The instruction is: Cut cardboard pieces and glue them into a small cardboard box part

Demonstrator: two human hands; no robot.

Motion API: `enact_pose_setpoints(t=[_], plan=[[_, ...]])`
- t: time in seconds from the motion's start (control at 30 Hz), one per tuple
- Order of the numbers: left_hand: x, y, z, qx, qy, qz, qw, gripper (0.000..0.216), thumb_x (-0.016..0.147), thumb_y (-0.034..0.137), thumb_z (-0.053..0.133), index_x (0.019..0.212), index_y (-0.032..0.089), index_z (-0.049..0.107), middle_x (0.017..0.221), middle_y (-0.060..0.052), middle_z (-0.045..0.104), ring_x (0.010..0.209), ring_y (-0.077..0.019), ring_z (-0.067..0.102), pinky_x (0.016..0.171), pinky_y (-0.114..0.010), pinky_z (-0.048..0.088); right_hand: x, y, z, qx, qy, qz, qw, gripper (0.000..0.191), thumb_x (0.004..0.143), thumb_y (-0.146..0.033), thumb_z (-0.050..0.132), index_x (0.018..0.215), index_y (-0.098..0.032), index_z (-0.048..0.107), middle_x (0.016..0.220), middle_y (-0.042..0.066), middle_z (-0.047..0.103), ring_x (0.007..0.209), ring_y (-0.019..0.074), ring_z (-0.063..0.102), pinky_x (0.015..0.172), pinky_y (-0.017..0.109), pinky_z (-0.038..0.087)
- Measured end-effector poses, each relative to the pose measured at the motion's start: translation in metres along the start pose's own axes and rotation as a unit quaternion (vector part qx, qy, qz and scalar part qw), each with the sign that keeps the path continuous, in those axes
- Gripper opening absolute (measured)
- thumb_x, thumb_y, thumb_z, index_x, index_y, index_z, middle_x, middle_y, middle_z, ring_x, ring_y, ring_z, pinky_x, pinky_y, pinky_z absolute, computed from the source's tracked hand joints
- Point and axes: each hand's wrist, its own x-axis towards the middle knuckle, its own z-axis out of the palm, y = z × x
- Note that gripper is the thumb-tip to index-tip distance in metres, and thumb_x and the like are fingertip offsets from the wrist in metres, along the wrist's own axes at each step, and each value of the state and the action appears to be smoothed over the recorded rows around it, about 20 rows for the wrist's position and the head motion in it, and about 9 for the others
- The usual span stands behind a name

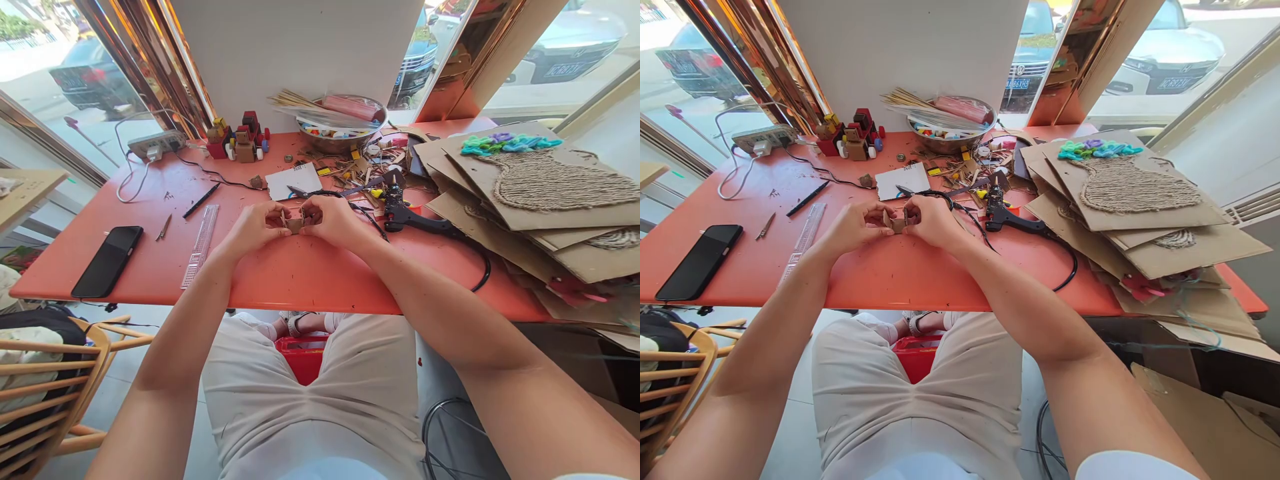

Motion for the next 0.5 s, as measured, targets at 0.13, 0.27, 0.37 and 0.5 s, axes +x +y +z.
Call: enact_pose_setpoints(t=[0.13,0.27,0.37,0.5], plan=[[0.0013,-0.001,0.0011,0.001,0.004,-0.006,1.0,0.036,0.06,0.037,0.083,0.091,0.019,0.075,0.091,-0.005,0.082,0.09,-0.0267,0.077,0.09,-0.042,0.063,0.0008,0.0028,0.0006,0.012,0.001,-0.012,1.0,0.025,0.066,-0.018,0.086,0.089,-0.019,0.077,0.087,0.002,0.079,0.078,0.0188,0.07,0.072,0.029,0.054],[0.0017,-0.0007,0.0008,0.009,0.008,-0.006,1.0,0.036,0.06,0.037,0.084,0.09,0.02,0.075,0.093,-0.005,0.082,0.091,-0.0272,0.077,0.092,-0.043,0.063,0.0016,0.0034,-0.0006,0.01,-0.009,-0.01,1.0,0.025,0.066,-0.019,0.086,0.09,-0.019,0.077,0.089,0.002,0.08,0.081,0.0194,0.071,0.075,0.03,0.054],[0.0013,0.0006,0.0,0.01,0.007,-0.01,1.0,0.037,0.059,0.039,0.085,0.09,0.021,0.075,0.092,-0.005,0.081,0.093,-0.028,0.078,0.095,-0.044,0.062,0.0012,0.0011,-0.0022,0.003,-0.014,-0.01,1.0,0.026,0.066,-0.02,0.086,0.09,-0.019,0.077,0.089,0.002,0.079,0.081,0.02,0.071,0.076,0.03,0.054],[0.0015,0.0015,0.0004,0.005,0.006,-0.016,1.0,0.038,0.058,0.039,0.085,0.09,0.021,0.075,0.093,-0.005,0.081,0.094,-0.0283,0.078,0.094,-0.044,0.061,0.0007,-0.0022,-0.0036,-0.009,-0.015,-0.003,1.0,0.025,0.066,-0.017,0.085,0.089,-0.018,0.076,0.088,0.002,0.079,0.08,0.0195,0.07,0.076,0.03,0.053]])
